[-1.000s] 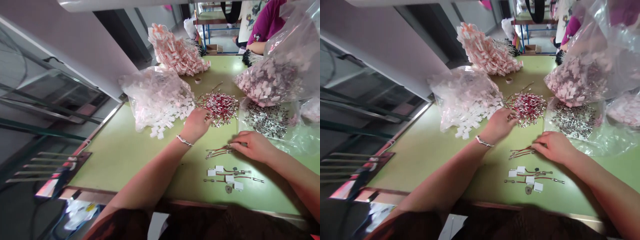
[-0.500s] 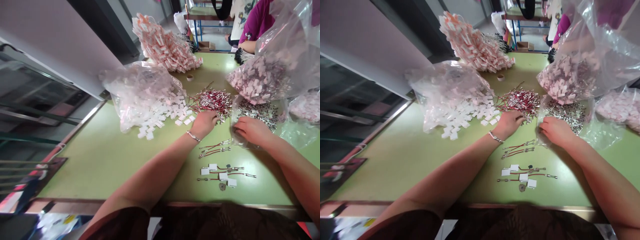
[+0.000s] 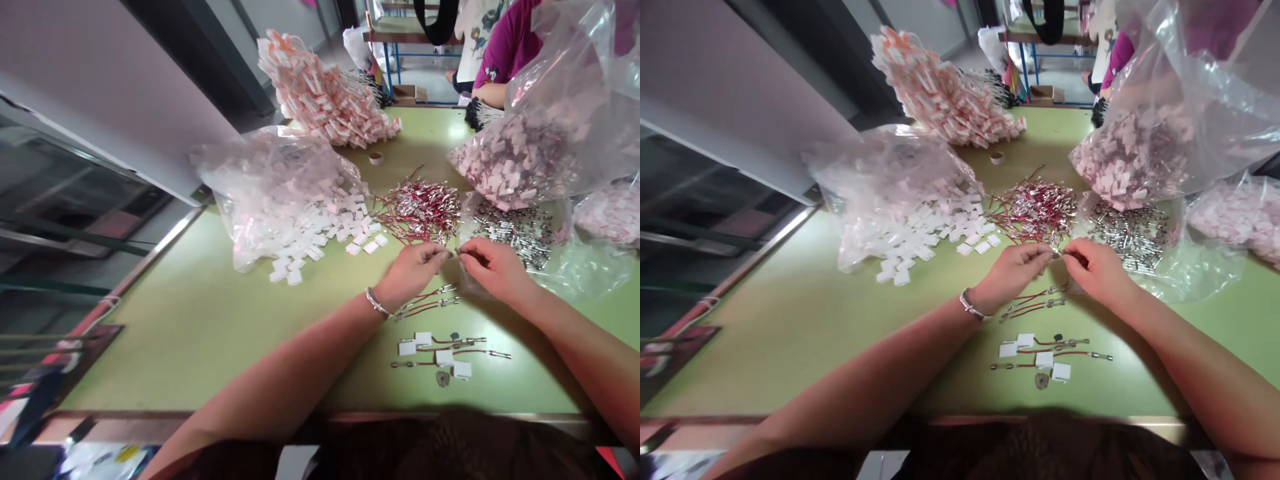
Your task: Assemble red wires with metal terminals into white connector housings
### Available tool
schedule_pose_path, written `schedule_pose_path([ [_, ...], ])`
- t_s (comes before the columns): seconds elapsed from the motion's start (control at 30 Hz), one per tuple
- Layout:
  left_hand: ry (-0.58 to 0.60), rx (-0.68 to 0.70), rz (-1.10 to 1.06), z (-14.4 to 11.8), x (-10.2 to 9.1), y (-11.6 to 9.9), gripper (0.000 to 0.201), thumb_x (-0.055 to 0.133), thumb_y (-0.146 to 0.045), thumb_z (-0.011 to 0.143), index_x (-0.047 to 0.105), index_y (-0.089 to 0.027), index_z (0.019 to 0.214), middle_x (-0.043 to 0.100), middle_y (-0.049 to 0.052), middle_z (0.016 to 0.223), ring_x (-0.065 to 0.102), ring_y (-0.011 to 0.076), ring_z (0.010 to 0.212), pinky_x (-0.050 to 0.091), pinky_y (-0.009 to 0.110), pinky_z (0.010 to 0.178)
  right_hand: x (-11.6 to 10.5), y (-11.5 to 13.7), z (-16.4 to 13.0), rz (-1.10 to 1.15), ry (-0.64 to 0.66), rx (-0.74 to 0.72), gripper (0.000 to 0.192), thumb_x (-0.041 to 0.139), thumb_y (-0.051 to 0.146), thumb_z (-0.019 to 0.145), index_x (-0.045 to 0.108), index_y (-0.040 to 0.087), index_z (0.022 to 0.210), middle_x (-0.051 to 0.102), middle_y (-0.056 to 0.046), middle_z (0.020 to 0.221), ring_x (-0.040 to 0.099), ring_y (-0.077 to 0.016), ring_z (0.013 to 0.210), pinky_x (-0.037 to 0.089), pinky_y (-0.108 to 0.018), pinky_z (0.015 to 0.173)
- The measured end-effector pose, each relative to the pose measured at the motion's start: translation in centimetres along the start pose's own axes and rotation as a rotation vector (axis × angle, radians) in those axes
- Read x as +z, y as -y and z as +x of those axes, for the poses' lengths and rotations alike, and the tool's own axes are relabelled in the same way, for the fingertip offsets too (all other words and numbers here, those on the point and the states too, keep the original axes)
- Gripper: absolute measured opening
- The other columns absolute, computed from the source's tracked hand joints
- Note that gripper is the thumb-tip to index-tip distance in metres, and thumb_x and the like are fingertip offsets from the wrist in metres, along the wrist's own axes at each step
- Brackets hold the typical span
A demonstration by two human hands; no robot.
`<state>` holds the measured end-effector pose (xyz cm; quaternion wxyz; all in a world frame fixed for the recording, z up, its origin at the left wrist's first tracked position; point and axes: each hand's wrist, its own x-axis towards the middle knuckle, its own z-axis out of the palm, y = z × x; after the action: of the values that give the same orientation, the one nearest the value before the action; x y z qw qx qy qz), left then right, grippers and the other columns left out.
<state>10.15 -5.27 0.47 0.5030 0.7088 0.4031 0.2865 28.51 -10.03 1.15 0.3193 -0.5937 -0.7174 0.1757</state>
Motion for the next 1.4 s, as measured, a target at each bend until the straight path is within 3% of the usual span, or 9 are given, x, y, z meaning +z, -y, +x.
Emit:
schedule_pose_path([
  [0.23, -0.007, 0.052, 0.100, 0.0, 0.4, 0.9, 0.019, 0.053, -0.026, 0.086, 0.064, -0.015, 0.074, 0.059, -0.002, 0.063, 0.050, 0.0091, 0.058, 0.040, 0.022, 0.056, 0.5, -0.2, 0.1, 0.044, 0.052, -0.085, 0.020, 0.048, 0.024, 0.084, 0.068, 0.020, 0.083, 0.067, -0.001, 0.072, 0.056, -0.0125, 0.064, 0.042, -0.026, 0.063],
  [0.43, 0.137, 0.501, 0.746, -1.0, 0.8, 2.4, 0.024, 0.044, -0.020, 0.091, 0.066, -0.015, 0.083, 0.066, 0.004, 0.074, 0.058, 0.0145, 0.068, 0.044, 0.027, 0.063, -0.7, -0.3, -0.2, 0.111, 0.421, 0.069, 0.023, 0.051, 0.029, 0.081, 0.064, 0.018, 0.067, 0.056, 0.003, 0.056, 0.048, -0.0100, 0.052, 0.037, -0.023, 0.053],
  [0.53, 0.214, 0.548, 0.887, -1.3, 0.9, 2.2, 0.025, 0.042, -0.017, 0.092, 0.066, -0.015, 0.088, 0.064, 0.004, 0.074, 0.058, 0.0147, 0.068, 0.044, 0.026, 0.061, -0.7, 0.0, -0.4, 0.111, 0.460, 0.145, 0.022, 0.051, 0.030, 0.081, 0.064, 0.018, 0.068, 0.060, 0.002, 0.058, 0.051, -0.0108, 0.054, 0.039, -0.024, 0.054],
  [0.7, 0.200, 0.498, 0.713, 0.1, -1.8, 1.0, 0.025, 0.047, -0.029, 0.093, 0.068, -0.018, 0.086, 0.066, 0.003, 0.078, 0.059, 0.0145, 0.074, 0.046, 0.026, 0.066, -0.5, 0.0, -0.6, -0.001, 0.383, 0.062, 0.023, 0.049, 0.028, 0.086, 0.070, 0.020, 0.080, 0.069, -0.002, 0.070, 0.058, -0.0127, 0.060, 0.043, -0.026, 0.060],
  [0.8, -0.058, 0.397, 0.599, 1.3, -4.5, 1.2, 0.022, 0.049, -0.025, 0.092, 0.069, -0.017, 0.086, 0.067, 0.005, 0.083, 0.059, 0.0157, 0.082, 0.047, 0.029, 0.075, -0.8, -0.1, -0.5, -0.071, 0.393, -0.053, 0.024, 0.049, 0.031, 0.089, 0.073, 0.024, 0.088, 0.073, -0.003, 0.082, 0.062, -0.0144, 0.068, 0.046, -0.028, 0.065],
  [0.9, -0.019, 0.323, 0.689, 1.9, -5.9, 2.3, 0.019, 0.050, -0.018, 0.089, 0.069, -0.016, 0.087, 0.066, 0.007, 0.089, 0.058, 0.0191, 0.091, 0.046, 0.034, 0.083, -1.6, -0.5, -0.2, -0.183, 0.343, -0.087, 0.025, 0.052, 0.037, 0.088, 0.073, 0.025, 0.094, 0.073, -0.005, 0.088, 0.064, -0.0175, 0.072, 0.047, -0.031, 0.067],
  [1.13, 0.080, 0.276, 0.849, 2.4, -4.9, 3.6, 0.017, 0.046, -0.015, 0.090, 0.061, -0.017, 0.081, 0.058, 0.006, 0.085, 0.054, 0.0207, 0.085, 0.046, 0.035, 0.078, -4.2, -3.5, 1.1, -0.431, 0.050, 0.045, 0.030, 0.047, 0.036, 0.089, 0.073, 0.022, 0.085, 0.072, -0.004, 0.082, 0.062, -0.0187, 0.070, 0.042, -0.029, 0.062],
  [1.27, 0.000, 0.399, 0.732, 2.4, -4.4, 3.1, 0.014, 0.048, -0.014, 0.088, 0.055, -0.017, 0.077, 0.057, 0.006, 0.085, 0.052, 0.0205, 0.086, 0.045, 0.037, 0.081, -4.2, -3.9, 1.5, -0.552, 0.098, 0.094, 0.025, 0.049, 0.030, 0.088, 0.071, 0.021, 0.086, 0.070, -0.005, 0.088, 0.062, -0.0185, 0.076, 0.040, -0.028, 0.064],
  [1.4, -0.164, 0.380, 0.311, 1.6, -3.5, 1.9, 0.007, 0.045, -0.015, 0.089, 0.051, -0.019, 0.087, 0.058, 0.002, 0.079, 0.054, 0.0142, 0.074, 0.047, 0.031, 0.072, -2.5, -2.9, 1.2, -0.678, 0.209, 0.120, 0.023, 0.051, 0.032, 0.088, 0.069, 0.020, 0.088, 0.067, -0.006, 0.093, 0.061, -0.0191, 0.081, 0.037, -0.028, 0.062],
])
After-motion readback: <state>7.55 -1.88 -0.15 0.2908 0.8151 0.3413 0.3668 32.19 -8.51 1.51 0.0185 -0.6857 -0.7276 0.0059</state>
